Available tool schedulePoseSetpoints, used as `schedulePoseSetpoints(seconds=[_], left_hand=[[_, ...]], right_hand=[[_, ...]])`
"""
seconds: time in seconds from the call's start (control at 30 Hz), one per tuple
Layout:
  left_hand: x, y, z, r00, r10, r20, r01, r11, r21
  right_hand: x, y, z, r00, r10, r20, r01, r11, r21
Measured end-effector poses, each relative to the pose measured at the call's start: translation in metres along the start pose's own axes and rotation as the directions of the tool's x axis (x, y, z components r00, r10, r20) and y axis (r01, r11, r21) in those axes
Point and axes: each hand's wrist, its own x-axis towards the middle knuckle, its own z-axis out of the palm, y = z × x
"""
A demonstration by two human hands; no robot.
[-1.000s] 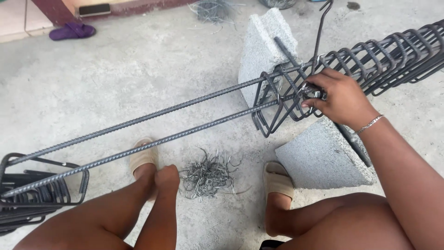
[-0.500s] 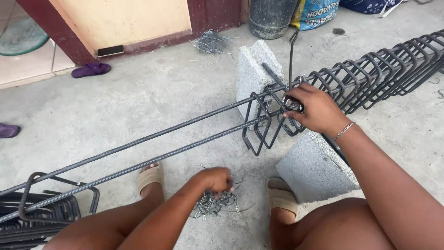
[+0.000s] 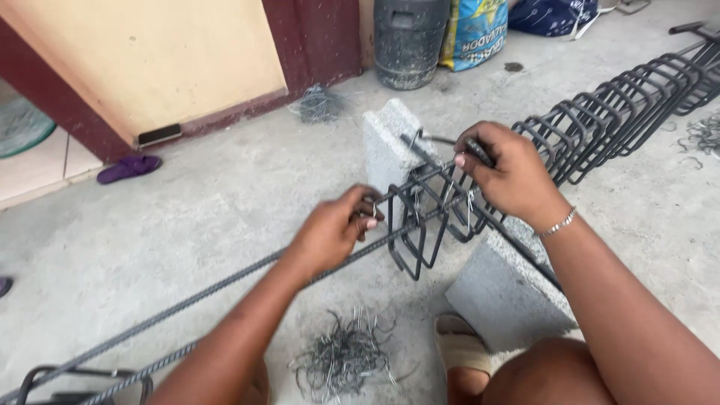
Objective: Tying rebar intersections using wire ties and a metal hook tool
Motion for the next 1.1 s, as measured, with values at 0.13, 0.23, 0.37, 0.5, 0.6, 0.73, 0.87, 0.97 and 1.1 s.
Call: schedulePoseSetpoints(seconds=[0.13, 0.23, 0.37, 0.5, 0.6, 0.73, 0.87, 0.97, 1.1], left_hand=[[0.008, -0.049, 0.027, 0.995, -0.015, 0.100, -0.010, 0.969, 0.248], [0.006, -0.037, 0.033, 0.980, 0.163, 0.113, -0.194, 0.907, 0.372], [0.015, -0.016, 0.035, 0.962, 0.224, 0.155, -0.266, 0.646, 0.716], [0.023, -0.033, 0.035, 0.940, 0.295, 0.172, -0.319, 0.576, 0.753], [0.026, -0.040, 0.036, 0.922, 0.363, 0.135, -0.324, 0.534, 0.781], [0.025, -0.045, 0.042, 0.901, 0.403, 0.160, -0.355, 0.474, 0.806], [0.022, -0.043, 0.044, 0.858, 0.495, 0.138, -0.369, 0.406, 0.836], [0.021, -0.041, 0.045, 0.843, 0.522, 0.130, -0.363, 0.376, 0.852], [0.019, -0.036, 0.045, 0.830, 0.542, 0.132, -0.356, 0.333, 0.873]], right_hand=[[-0.001, -0.029, -0.008, 0.986, 0.163, 0.016, -0.162, 0.951, 0.263], [0.002, -0.042, -0.016, 0.987, 0.160, 0.002, -0.156, 0.959, 0.236], [0.005, -0.046, -0.020, 0.989, 0.114, -0.092, -0.113, 0.993, 0.012], [0.007, -0.046, -0.012, 0.984, -0.003, -0.178, -0.006, 0.999, -0.051], [0.007, -0.047, -0.009, 0.978, -0.011, -0.208, -0.005, 0.997, -0.074], [0.005, -0.055, -0.011, 0.973, 0.052, -0.224, -0.053, 0.999, 0.003], [0.004, -0.056, -0.012, 0.970, 0.030, -0.242, -0.038, 0.999, -0.028], [0.003, -0.054, -0.011, 0.969, 0.045, -0.242, -0.050, 0.999, -0.017], [0.003, -0.056, -0.009, 0.969, 0.074, -0.235, -0.073, 0.997, 0.015]])
